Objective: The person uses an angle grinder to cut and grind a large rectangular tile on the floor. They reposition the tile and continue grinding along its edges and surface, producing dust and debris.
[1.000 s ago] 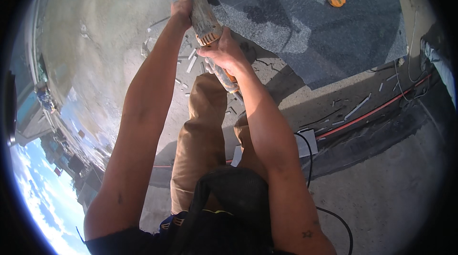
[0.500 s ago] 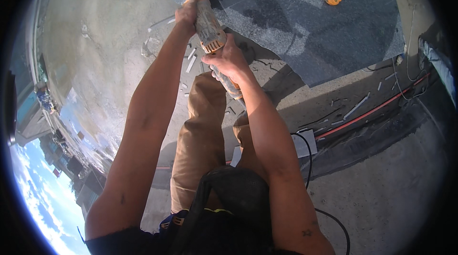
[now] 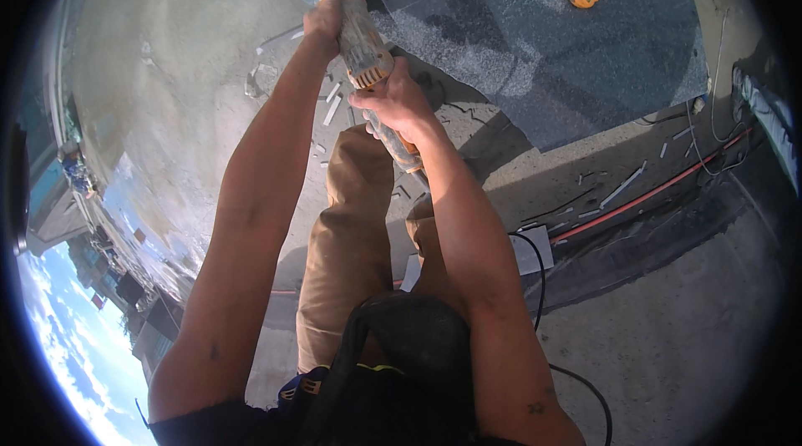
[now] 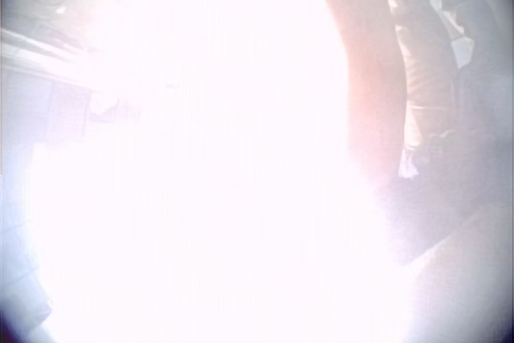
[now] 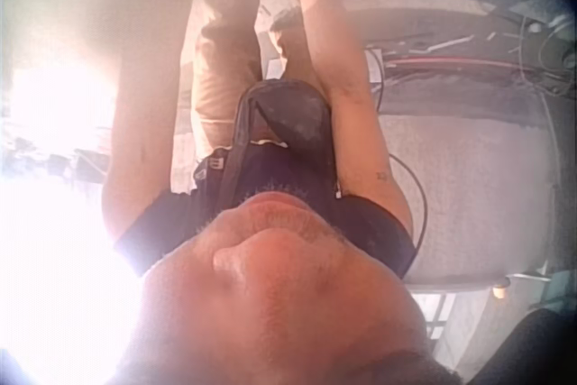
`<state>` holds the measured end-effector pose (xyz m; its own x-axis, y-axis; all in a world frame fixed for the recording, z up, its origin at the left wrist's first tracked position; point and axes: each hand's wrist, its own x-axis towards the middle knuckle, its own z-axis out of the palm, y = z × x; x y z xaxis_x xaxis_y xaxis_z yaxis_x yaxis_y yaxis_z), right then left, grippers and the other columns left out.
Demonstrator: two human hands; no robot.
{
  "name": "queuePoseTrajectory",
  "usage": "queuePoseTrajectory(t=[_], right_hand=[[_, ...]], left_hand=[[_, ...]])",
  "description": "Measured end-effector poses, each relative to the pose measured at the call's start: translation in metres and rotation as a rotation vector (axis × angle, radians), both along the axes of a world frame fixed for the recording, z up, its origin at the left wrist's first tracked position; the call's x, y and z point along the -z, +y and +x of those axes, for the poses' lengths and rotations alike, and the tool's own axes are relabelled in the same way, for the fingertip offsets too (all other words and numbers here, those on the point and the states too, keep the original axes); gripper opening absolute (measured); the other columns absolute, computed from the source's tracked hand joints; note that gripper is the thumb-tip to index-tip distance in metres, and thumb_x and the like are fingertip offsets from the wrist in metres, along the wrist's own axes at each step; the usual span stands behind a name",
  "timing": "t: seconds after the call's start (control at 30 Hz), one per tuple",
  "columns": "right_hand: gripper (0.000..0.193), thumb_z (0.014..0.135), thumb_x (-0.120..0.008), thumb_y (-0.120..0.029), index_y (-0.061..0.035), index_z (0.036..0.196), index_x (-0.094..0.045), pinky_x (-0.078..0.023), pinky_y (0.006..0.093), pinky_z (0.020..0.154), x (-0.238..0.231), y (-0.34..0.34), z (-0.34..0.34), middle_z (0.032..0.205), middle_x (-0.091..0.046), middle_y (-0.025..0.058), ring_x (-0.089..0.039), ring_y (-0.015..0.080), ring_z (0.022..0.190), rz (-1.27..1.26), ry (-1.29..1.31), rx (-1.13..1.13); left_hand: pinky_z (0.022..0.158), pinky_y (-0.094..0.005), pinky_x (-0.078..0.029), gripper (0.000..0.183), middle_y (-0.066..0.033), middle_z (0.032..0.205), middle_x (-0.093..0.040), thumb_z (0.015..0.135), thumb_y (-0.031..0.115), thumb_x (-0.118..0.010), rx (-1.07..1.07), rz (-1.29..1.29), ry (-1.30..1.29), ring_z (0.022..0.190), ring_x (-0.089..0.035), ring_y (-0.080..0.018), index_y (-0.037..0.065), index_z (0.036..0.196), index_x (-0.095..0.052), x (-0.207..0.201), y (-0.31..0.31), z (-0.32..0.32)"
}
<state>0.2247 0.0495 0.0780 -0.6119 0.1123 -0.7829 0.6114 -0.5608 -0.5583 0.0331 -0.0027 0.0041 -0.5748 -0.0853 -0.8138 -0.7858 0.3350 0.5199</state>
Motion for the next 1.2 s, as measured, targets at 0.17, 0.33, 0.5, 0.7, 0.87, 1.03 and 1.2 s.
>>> queuePoseTrajectory(t=[0.17, 0.33, 0.5, 0.7, 0.87, 1.03, 1.2], right_hand=[[0.081, 0.088, -0.087, -0.012, -0.0032, 0.145, -0.030, -0.057, 0.0373, 0.050, -0.001, 0.009, -0.015, 0.099, -0.065, 0.0140, -0.067, 0.0196, 0.068, -0.063, -0.067, -0.063], [0.072, 0.089, -0.085, -0.007, 0.0005, 0.132, -0.029, -0.053, 0.0365, 0.043, -0.002, 0.011, -0.029, 0.092, -0.064, 0.0152, -0.064, 0.0190, 0.061, -0.058, -0.044, -0.043], [0.068, 0.088, -0.086, -0.007, -0.0006, 0.125, -0.029, -0.052, 0.0382, 0.042, 0.000, 0.014, -0.043, 0.087, -0.063, 0.0152, -0.064, 0.0200, 0.061, -0.073, -0.079, -0.052], [0.069, 0.087, -0.086, -0.005, -0.0002, 0.126, -0.029, -0.052, 0.0382, 0.041, -0.006, 0.016, -0.040, 0.086, -0.062, 0.0157, -0.064, 0.0198, 0.061, -0.045, -0.077, -0.067], [0.073, 0.086, -0.087, -0.010, -0.0004, 0.133, -0.033, -0.053, 0.0380, 0.043, -0.012, 0.013, -0.030, 0.092, -0.063, 0.0157, -0.064, 0.0203, 0.059, -0.049, -0.071, -0.035], [0.080, 0.087, -0.087, -0.012, -0.0034, 0.143, -0.032, -0.054, 0.0375, 0.045, -0.009, 0.008, -0.016, 0.095, -0.064, 0.0143, -0.066, 0.0202, 0.062, -0.035, -0.077, -0.052], [0.070, 0.089, -0.086, -0.013, -0.0001, 0.132, -0.033, -0.056, 0.0364, 0.045, -0.005, 0.003, -0.005, 0.094, -0.066, 0.0169, -0.068, 0.0197, 0.065, -0.004, -0.056, -0.056]], left_hand=[[0.087, -0.0493, -0.065, 0.076, -0.0194, 0.123, -0.070, 0.089, 0.044, -0.085, 0.014, -0.018, 0.002, 0.103, -0.074, -0.0327, -0.006, 0.140, -0.059, 0.007, 0.001, -0.014], [0.087, -0.0492, -0.065, 0.073, -0.0191, 0.123, -0.070, 0.090, 0.042, -0.084, 0.027, 0.017, 0.009, 0.103, -0.075, -0.0328, -0.005, 0.140, -0.060, 0.010, 0.003, -0.023], [0.087, -0.0490, -0.065, 0.075, -0.0197, 0.123, -0.070, 0.089, 0.042, -0.085, 0.016, 0.031, 0.032, 0.104, -0.075, -0.0331, -0.008, 0.140, -0.059, 0.016, 0.003, -0.035], [0.086, -0.0500, -0.065, 0.063, -0.0180, 0.120, -0.071, 0.093, 0.038, -0.082, -0.023, 0.054, 0.008, 0.102, -0.075, -0.0320, -0.004, 0.136, -0.063, 0.017, 0.006, -0.031], [0.086, -0.0503, -0.065, 0.062, -0.0194, 0.120, -0.071, 0.094, 0.038, -0.082, -0.007, 0.004, 0.000, 0.102, -0.075, -0.0322, -0.005, 0.135, -0.064, 0.006, 0.006, -0.019], [0.087, -0.0504, -0.065, 0.069, -0.0207, 0.122, -0.071, 0.092, 0.040, -0.083, 0.010, 0.034, -0.004, 0.104, -0.075, -0.0333, -0.008, 0.136, -0.062, -0.008, 0.004, -0.006], [0.086, -0.0507, -0.065, 0.073, -0.0200, 0.120, -0.071, 0.090, 0.041, -0.084, 0.008, 0.046, -0.001, 0.102, -0.075, -0.0339, -0.008, 0.138, -0.059, -0.017, 0.003, 0.004]])
